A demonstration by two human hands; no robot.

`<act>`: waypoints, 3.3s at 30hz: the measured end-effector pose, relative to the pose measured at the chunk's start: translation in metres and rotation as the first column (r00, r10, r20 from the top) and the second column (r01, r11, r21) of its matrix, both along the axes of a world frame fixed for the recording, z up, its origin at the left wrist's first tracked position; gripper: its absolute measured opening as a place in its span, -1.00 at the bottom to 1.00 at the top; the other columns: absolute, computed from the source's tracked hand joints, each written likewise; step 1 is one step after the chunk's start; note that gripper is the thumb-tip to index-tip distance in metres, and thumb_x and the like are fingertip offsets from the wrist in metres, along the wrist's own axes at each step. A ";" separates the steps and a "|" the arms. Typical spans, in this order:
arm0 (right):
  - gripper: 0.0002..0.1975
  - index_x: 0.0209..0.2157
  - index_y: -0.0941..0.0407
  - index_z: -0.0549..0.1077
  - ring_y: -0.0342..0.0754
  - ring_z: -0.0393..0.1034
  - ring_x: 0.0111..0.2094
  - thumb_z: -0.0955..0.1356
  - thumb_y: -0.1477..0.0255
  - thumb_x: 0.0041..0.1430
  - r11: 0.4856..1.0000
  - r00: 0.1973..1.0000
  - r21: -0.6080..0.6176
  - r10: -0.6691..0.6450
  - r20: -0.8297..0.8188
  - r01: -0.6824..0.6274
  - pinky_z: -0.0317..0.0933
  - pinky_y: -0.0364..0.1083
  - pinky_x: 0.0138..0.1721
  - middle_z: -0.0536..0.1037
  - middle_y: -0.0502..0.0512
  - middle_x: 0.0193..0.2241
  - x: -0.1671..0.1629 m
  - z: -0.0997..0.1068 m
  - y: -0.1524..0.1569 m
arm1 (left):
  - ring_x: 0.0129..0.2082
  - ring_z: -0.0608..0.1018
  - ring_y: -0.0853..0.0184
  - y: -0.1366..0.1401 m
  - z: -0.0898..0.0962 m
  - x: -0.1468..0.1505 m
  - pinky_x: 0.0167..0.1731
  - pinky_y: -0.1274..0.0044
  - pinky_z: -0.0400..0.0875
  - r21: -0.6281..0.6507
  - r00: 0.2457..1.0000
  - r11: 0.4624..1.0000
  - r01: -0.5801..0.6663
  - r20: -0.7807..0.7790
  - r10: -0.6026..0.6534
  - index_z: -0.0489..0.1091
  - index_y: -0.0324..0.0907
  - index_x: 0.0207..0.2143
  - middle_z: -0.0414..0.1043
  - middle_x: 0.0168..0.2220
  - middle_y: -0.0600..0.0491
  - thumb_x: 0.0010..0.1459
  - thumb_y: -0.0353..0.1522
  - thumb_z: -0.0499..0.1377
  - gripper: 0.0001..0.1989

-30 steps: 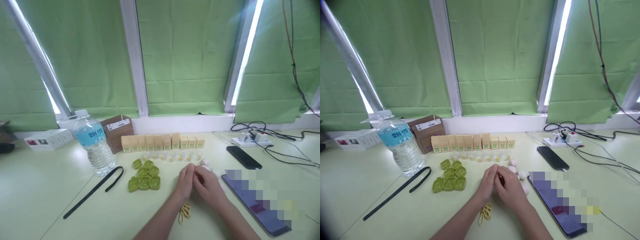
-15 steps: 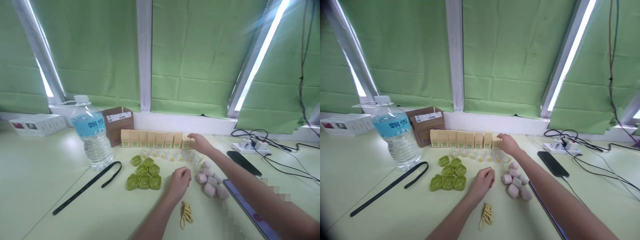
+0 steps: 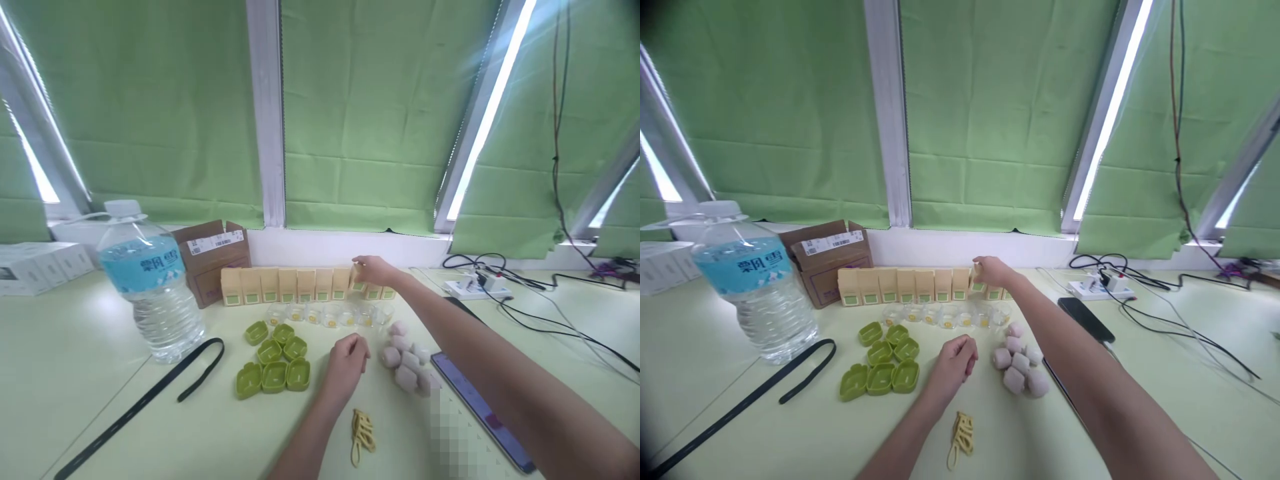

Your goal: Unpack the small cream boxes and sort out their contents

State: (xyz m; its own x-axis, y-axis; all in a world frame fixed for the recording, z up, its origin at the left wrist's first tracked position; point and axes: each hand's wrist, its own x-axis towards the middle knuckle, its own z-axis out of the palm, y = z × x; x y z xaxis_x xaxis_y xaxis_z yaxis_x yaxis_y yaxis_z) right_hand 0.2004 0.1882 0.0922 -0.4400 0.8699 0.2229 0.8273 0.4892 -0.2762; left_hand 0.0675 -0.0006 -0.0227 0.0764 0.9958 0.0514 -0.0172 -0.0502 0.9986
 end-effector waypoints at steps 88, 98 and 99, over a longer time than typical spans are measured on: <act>-0.73 -0.08 0.05 0.41 0.05 0.40 -0.09 0.22 0.20 0.37 0.996 0.598 0.083 0.046 -0.800 0.034 0.25 0.03 -0.01 0.51 0.10 -0.11 0.012 -0.077 -0.199 | -0.49 0.37 0.36 -0.031 0.025 0.002 -0.41 0.51 0.33 0.256 0.988 0.957 -0.138 0.100 0.116 0.49 -0.10 0.00 0.36 -0.38 0.06 0.14 -0.19 0.23 -0.61; -0.70 -0.08 0.05 0.38 0.02 0.42 -0.22 0.19 0.16 0.38 0.999 0.541 -0.005 -0.023 -0.841 0.035 0.29 -0.02 -0.19 0.53 0.07 -0.22 0.015 -0.081 -0.197 | -0.53 0.42 0.30 -0.031 0.029 -0.002 -0.43 0.51 0.29 0.264 0.972 0.936 -0.233 0.081 0.219 0.44 -0.13 0.02 0.41 -0.53 0.09 0.27 -0.21 0.06 -0.65; -0.69 -0.08 0.05 0.38 0.02 0.42 -0.22 0.19 0.16 0.38 1.000 0.546 -0.006 -0.021 -0.838 0.031 0.29 -0.02 -0.20 0.53 0.07 -0.22 0.015 -0.081 -0.197 | -0.54 0.41 0.30 -0.032 0.031 -0.002 -0.43 0.51 0.29 0.254 0.971 0.938 -0.237 0.105 0.217 0.46 -0.14 0.00 0.41 -0.52 0.09 0.25 -0.19 0.09 -0.64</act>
